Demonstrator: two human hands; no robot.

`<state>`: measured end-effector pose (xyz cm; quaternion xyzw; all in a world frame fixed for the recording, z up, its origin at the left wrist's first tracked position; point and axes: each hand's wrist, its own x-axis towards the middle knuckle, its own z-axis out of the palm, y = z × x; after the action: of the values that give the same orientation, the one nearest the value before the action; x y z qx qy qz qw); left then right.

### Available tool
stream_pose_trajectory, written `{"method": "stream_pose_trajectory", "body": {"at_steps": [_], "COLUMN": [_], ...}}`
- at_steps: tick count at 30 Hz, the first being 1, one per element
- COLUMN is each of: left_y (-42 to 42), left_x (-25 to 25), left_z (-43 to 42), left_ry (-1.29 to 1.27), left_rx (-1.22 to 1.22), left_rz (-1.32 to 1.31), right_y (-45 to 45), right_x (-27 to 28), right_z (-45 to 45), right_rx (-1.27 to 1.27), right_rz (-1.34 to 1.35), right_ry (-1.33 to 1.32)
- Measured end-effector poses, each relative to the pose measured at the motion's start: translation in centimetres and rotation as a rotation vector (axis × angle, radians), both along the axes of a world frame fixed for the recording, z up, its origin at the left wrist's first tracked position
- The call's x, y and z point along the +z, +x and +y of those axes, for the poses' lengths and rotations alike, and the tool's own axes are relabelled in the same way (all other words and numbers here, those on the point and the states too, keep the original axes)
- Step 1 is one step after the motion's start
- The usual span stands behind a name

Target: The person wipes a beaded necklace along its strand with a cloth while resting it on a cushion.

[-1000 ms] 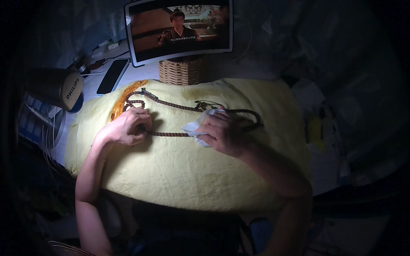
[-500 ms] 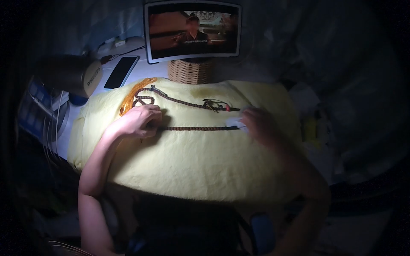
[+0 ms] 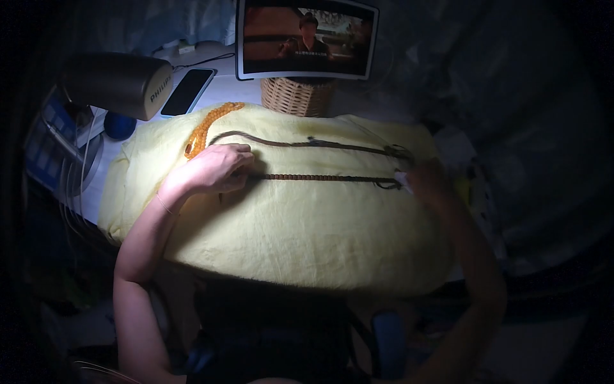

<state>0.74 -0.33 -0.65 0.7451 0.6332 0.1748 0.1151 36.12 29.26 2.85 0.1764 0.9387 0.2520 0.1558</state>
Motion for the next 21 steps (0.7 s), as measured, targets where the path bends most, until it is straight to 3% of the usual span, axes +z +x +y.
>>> {"method": "stream_pose_trajectory", "body": {"at_steps": [5, 12, 17, 21], "left_y": [-0.1, 0.2, -0.1, -0.2], "left_x": [-0.4, -1.0, -1.6, -1.3], "left_z": [0.0, 0.3, 0.5, 0.5], "left_ry": [0.078, 0.178, 0.192, 0.161], "left_rx": [-0.028, 0.016, 0.008, 0.029], "left_rz": [0.007, 0.018, 0.022, 0.009], "right_y": [1.7, 2.5, 2.4, -2.0], "right_x": [-0.8, 1.4, 4.5, 4.9], "right_z": [2.5, 3.9, 6.0, 1.4], "right_rx": [-0.191, -0.116, -0.092, 0.116], "right_rz": [-0.126, -0.038, 0.533, 0.945], "right_ry": [0.108, -0.138, -0.07, -0.264]}}
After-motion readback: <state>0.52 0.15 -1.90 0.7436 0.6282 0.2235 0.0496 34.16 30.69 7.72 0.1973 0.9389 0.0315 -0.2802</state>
